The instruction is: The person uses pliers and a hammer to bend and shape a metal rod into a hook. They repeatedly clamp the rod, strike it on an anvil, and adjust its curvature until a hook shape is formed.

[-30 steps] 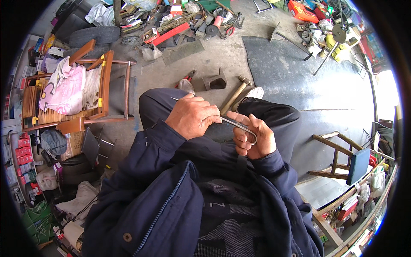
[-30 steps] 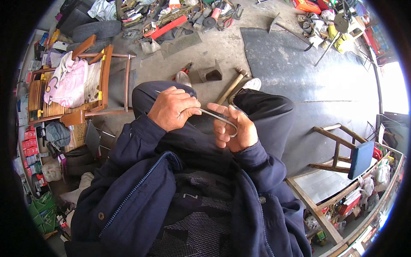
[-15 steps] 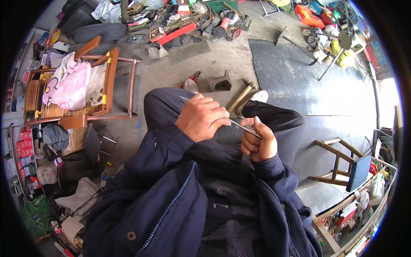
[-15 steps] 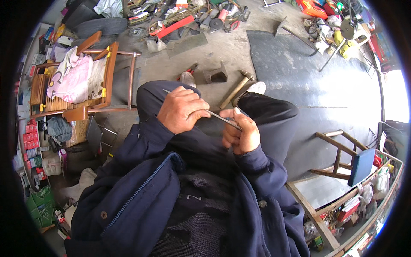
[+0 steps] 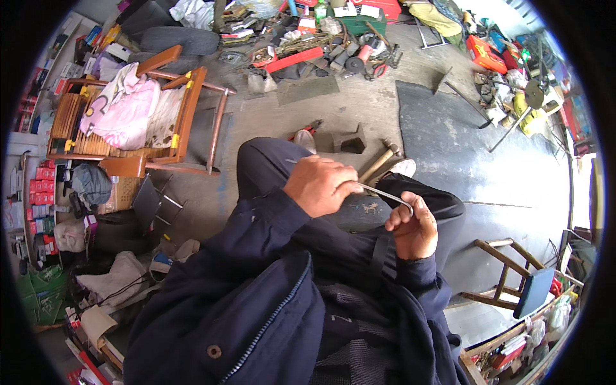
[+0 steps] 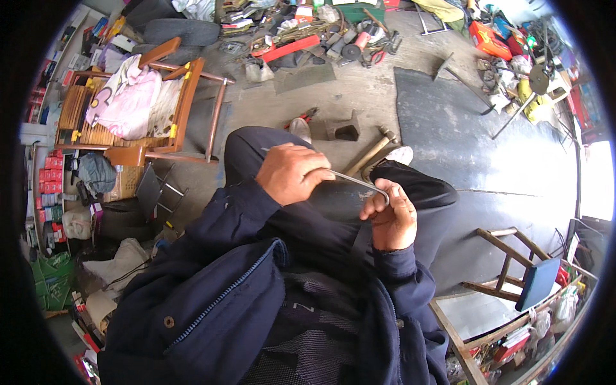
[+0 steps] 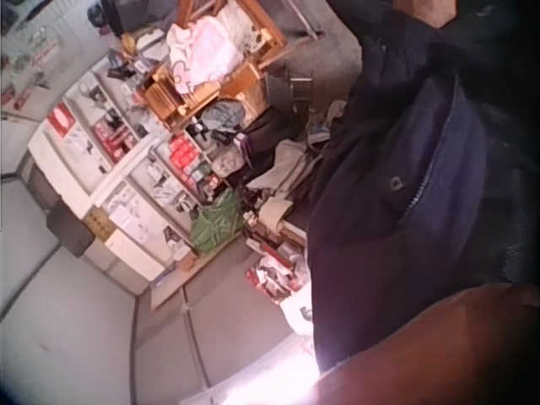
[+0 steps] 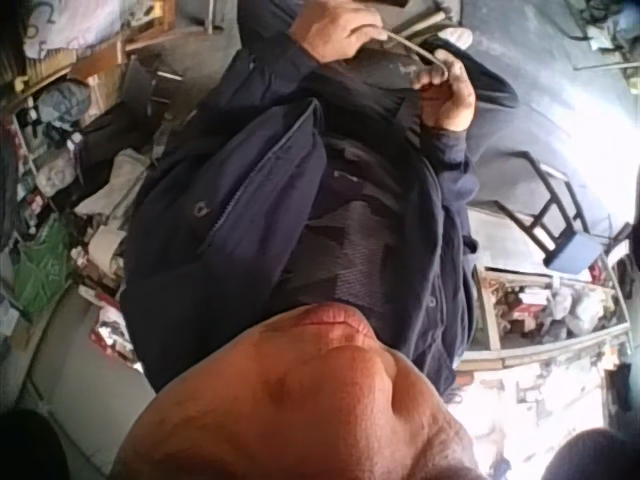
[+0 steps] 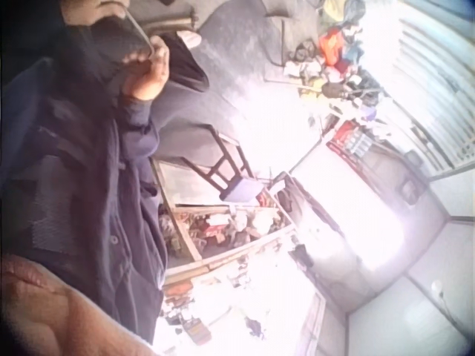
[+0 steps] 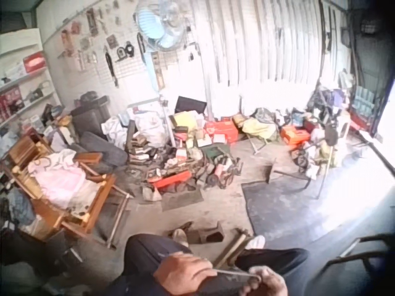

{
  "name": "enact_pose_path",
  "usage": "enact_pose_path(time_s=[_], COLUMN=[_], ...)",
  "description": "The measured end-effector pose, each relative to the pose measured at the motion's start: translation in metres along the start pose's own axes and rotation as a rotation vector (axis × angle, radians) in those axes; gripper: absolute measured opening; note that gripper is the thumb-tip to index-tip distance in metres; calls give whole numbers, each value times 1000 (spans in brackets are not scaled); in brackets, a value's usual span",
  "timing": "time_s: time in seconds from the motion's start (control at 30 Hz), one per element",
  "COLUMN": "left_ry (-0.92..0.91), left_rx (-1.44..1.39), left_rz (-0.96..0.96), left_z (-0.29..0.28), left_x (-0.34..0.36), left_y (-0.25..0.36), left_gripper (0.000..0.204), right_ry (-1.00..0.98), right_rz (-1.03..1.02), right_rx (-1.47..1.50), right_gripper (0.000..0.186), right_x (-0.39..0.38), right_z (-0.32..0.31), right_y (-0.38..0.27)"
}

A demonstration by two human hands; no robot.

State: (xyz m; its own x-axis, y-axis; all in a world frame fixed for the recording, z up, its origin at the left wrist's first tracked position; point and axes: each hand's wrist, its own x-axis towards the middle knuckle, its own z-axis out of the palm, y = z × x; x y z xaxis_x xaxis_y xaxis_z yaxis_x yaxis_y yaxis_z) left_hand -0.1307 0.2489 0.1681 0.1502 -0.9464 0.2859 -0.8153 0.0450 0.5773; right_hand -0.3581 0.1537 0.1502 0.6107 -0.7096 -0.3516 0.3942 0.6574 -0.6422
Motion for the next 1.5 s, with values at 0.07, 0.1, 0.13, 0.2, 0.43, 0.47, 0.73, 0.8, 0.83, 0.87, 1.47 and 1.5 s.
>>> enact_pose_path(time_s=[0.07, 0.1, 0.13, 0.2, 0.43, 0.47, 0.73, 0.8, 0.83, 0.87, 1.47, 1.5], left_ry=[-3, 8, 17, 17, -175, -222, -353, -338, -323, -307, -239, -214], left_rx=[8, -8, -26, -60, -294, -343, -467, -463, -468, -472, -562, -564], left_rz=[-63, -77, -97, -126, -261, -273, -306, -301, -292, -283, -278, -271], left_z=[1, 2, 3, 6, 8, 8, 8, 9, 10, 10, 24, 25], left_x=[-3, -4, -5, -6, -8, -8, -6, -5, -5, -4, -7, -7], left_y=[-2, -2, -1, 0, 9, 10, 15, 15, 15, 16, 22, 23], left_gripper=[18, 19, 21, 23, 23, 24, 29, 28, 28, 28, 23, 22], right_ry=[-162, -139, -145, -131, -77, -43, 65, 55, 18, 7, -45, -50], right_rz=[-61, -58, -94, -107, -198, -192, -137, -140, -152, -157, -231, -235], right_rx=[75, 26, 4, -35, -146, -144, -107, -101, -99, -101, -227, -228], right_gripper=[37, 38, 39, 40, 31, 28, 31, 33, 30, 28, 22, 22], right_x=[3, 3, 3, 3, 4, 5, 2, 3, 3, 4, 4, 4], right_z=[-5, -6, -7, -7, -7, -8, -13, -11, -11, -10, -6, -5], right_y=[-2, -2, -2, -2, -1, -1, -1, -2, -2, -2, -1, -1])
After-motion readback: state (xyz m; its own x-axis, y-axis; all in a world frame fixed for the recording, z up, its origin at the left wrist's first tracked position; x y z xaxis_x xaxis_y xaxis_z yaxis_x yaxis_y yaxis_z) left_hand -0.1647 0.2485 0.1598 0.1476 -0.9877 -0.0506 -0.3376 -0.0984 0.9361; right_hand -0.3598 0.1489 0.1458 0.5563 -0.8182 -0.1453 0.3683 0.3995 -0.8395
